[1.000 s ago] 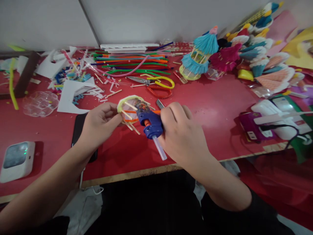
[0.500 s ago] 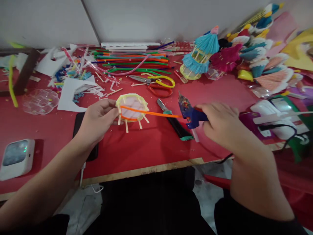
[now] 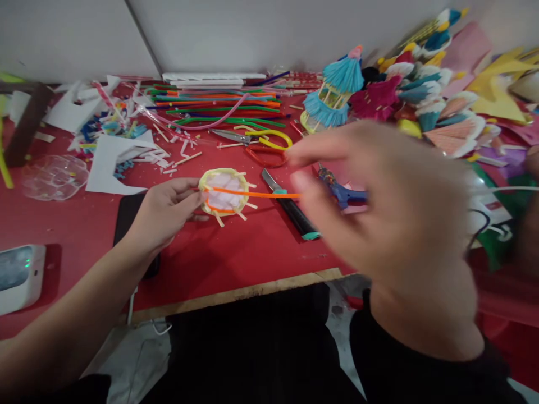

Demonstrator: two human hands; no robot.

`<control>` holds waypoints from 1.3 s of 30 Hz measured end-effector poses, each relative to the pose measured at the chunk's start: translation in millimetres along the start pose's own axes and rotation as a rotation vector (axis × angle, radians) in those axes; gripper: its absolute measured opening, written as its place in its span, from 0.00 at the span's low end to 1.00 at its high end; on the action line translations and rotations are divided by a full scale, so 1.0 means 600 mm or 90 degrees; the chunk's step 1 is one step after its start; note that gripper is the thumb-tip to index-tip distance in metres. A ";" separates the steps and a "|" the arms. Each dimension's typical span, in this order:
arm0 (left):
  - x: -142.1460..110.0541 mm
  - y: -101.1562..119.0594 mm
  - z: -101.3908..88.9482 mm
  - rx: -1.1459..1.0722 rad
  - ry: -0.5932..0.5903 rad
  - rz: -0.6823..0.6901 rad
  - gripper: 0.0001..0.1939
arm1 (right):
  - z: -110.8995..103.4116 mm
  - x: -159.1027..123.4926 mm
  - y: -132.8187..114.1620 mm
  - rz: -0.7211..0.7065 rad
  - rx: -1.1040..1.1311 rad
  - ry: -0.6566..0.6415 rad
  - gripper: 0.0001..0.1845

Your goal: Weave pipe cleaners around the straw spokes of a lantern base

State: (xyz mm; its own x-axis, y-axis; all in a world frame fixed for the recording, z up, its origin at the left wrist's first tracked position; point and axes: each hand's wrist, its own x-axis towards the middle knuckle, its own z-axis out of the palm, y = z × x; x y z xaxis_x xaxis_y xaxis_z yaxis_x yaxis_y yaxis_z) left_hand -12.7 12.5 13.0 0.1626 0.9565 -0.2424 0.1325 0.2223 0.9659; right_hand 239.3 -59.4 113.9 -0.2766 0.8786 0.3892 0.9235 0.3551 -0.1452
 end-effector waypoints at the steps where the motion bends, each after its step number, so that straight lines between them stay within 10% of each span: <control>1: -0.001 0.000 0.000 -0.001 -0.007 0.002 0.15 | 0.013 0.006 -0.018 -0.069 0.009 0.025 0.11; 4: -0.003 -0.001 -0.002 0.003 -0.022 0.022 0.17 | 0.075 0.021 -0.057 -0.188 0.014 0.004 0.12; 10: -0.003 -0.005 -0.002 0.033 -0.024 0.055 0.16 | 0.154 0.039 -0.083 -0.066 -0.055 -0.053 0.11; 25: -0.013 0.005 0.003 0.098 -0.047 0.084 0.16 | 0.131 0.039 -0.070 -0.062 -0.092 -0.033 0.13; 39: -0.022 0.013 0.006 0.161 -0.151 0.114 0.16 | 0.065 0.110 0.029 -0.045 0.202 -0.339 0.05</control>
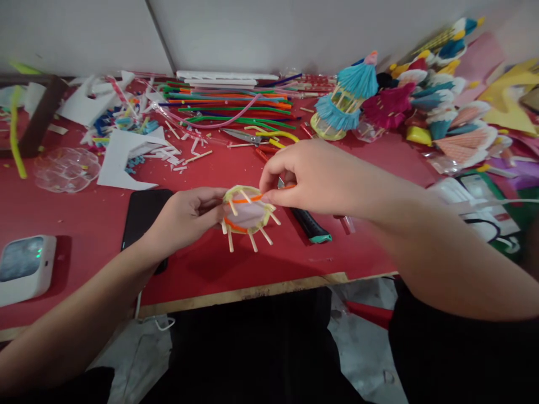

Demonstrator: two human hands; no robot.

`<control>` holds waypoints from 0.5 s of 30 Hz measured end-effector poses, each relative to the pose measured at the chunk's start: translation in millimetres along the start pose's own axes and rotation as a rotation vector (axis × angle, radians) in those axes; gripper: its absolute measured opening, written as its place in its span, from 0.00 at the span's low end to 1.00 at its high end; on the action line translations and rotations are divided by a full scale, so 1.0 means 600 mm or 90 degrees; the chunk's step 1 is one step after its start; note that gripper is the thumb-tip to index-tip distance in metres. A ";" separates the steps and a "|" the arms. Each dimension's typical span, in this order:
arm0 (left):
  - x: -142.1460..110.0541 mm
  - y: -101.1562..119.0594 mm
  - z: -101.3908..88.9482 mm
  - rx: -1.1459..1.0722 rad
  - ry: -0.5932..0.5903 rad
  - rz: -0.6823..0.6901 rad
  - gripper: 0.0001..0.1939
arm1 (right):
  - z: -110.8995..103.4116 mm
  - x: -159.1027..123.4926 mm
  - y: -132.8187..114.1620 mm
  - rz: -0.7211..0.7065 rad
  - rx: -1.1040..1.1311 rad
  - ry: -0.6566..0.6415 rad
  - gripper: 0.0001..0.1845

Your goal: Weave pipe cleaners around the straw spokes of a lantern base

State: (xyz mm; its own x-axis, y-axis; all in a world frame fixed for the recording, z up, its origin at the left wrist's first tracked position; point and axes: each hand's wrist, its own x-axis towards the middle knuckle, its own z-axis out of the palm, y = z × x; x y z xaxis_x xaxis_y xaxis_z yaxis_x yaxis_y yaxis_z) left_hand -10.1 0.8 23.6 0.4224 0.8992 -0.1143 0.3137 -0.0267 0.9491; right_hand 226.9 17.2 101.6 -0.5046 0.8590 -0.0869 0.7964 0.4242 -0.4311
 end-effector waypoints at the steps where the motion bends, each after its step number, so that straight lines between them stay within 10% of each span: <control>1: 0.000 0.001 -0.001 0.000 -0.008 -0.003 0.16 | 0.001 0.004 0.001 0.004 0.024 -0.036 0.04; 15: 0.002 -0.001 -0.009 -0.018 -0.056 0.010 0.12 | 0.049 0.025 -0.022 -0.048 0.123 -0.003 0.05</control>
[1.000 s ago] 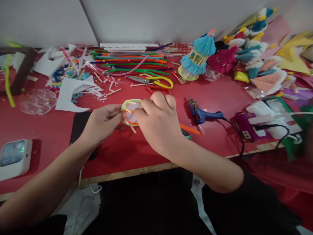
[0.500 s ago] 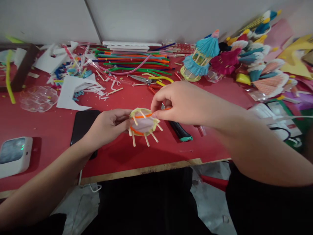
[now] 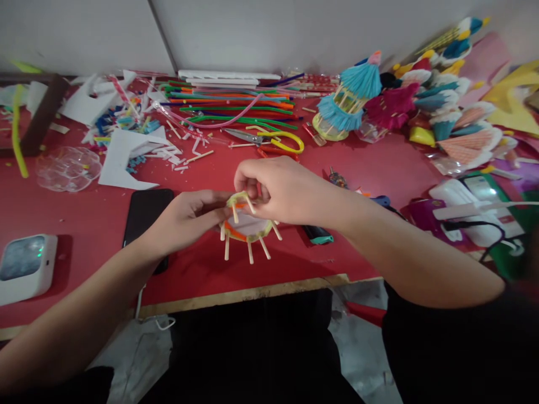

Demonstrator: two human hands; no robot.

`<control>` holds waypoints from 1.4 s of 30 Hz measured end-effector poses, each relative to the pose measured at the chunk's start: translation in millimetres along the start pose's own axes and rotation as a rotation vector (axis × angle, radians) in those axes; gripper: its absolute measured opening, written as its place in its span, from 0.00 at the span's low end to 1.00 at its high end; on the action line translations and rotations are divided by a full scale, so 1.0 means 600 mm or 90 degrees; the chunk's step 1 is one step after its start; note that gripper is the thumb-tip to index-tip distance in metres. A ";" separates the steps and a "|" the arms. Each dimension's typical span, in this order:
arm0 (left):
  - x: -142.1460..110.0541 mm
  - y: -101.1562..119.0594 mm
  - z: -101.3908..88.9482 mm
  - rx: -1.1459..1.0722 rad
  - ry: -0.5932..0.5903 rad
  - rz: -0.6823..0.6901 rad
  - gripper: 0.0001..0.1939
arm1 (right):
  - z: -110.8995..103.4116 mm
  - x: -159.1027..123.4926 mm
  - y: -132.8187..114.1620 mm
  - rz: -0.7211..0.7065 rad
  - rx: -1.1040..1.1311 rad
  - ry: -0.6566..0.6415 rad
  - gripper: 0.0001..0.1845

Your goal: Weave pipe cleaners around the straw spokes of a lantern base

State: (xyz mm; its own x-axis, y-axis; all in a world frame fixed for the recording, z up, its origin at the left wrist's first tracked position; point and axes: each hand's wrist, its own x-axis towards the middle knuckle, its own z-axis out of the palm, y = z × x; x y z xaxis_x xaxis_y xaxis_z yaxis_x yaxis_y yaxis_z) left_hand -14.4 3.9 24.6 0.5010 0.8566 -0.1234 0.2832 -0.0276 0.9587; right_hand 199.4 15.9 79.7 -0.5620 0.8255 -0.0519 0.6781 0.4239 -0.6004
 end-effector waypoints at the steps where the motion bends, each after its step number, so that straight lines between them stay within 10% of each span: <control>1: 0.000 0.000 0.000 0.000 -0.006 0.004 0.12 | 0.002 0.000 0.003 -0.011 -0.007 0.008 0.05; 19: -0.003 0.012 -0.004 -0.038 -0.020 -0.013 0.11 | 0.014 -0.004 -0.007 -0.034 -0.042 0.047 0.03; 27: -0.004 -0.006 0.007 -0.034 0.147 0.066 0.17 | 0.034 0.000 -0.003 -0.023 -0.050 0.110 0.06; 42: -0.002 -0.003 0.002 0.076 0.157 0.111 0.15 | 0.015 -0.014 -0.019 0.043 -0.222 0.116 0.05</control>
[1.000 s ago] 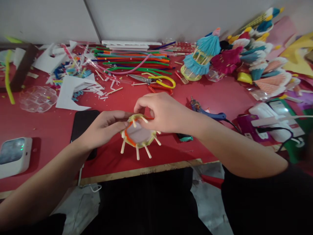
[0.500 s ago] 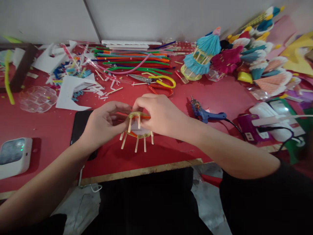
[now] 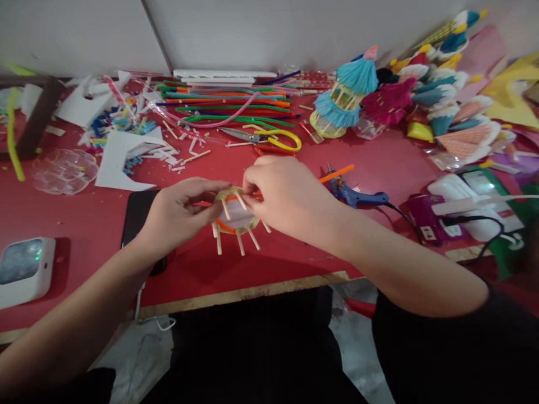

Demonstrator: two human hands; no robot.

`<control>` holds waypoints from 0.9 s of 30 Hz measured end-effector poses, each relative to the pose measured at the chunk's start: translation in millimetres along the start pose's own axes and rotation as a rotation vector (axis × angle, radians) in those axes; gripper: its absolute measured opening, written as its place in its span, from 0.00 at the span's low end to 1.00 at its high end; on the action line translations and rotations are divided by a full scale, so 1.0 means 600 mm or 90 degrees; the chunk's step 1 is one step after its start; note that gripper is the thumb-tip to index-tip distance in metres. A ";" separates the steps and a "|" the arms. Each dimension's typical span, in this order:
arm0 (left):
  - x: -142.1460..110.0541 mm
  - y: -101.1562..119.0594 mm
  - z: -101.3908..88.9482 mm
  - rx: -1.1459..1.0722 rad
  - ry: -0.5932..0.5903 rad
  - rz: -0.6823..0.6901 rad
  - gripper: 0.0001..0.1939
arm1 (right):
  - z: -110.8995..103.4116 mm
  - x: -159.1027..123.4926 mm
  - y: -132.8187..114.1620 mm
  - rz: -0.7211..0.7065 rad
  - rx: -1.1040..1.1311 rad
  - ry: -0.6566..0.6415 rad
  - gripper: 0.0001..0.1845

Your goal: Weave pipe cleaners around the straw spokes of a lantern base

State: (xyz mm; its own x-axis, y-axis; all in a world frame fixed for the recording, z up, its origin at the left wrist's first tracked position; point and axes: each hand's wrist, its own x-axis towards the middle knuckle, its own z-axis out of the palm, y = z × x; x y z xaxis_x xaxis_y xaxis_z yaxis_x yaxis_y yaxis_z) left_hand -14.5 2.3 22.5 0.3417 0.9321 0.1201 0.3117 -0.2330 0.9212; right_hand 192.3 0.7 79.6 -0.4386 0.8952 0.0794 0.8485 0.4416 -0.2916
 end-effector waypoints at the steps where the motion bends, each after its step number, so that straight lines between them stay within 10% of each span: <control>1: -0.001 -0.001 0.000 0.005 -0.001 0.010 0.15 | 0.002 -0.001 -0.001 -0.005 -0.012 -0.003 0.06; 10: -0.003 -0.003 0.003 0.095 0.075 0.121 0.16 | 0.004 -0.035 -0.011 -0.106 -0.095 0.088 0.09; 17: 0.001 -0.012 -0.001 0.173 0.197 0.219 0.17 | 0.015 -0.069 -0.050 0.002 -0.086 0.230 0.09; 27: -0.004 -0.007 0.006 0.035 0.226 0.161 0.09 | 0.084 -0.053 -0.056 -0.096 -0.112 0.583 0.09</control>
State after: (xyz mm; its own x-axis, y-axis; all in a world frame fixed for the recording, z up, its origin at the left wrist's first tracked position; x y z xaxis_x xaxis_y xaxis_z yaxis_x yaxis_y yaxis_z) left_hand -13.3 0.3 17.2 0.0903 0.8788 0.4685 0.3072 -0.4721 0.8263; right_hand 162.5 -45.5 38.9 -0.2082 0.4940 0.8442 0.8668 0.4930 -0.0746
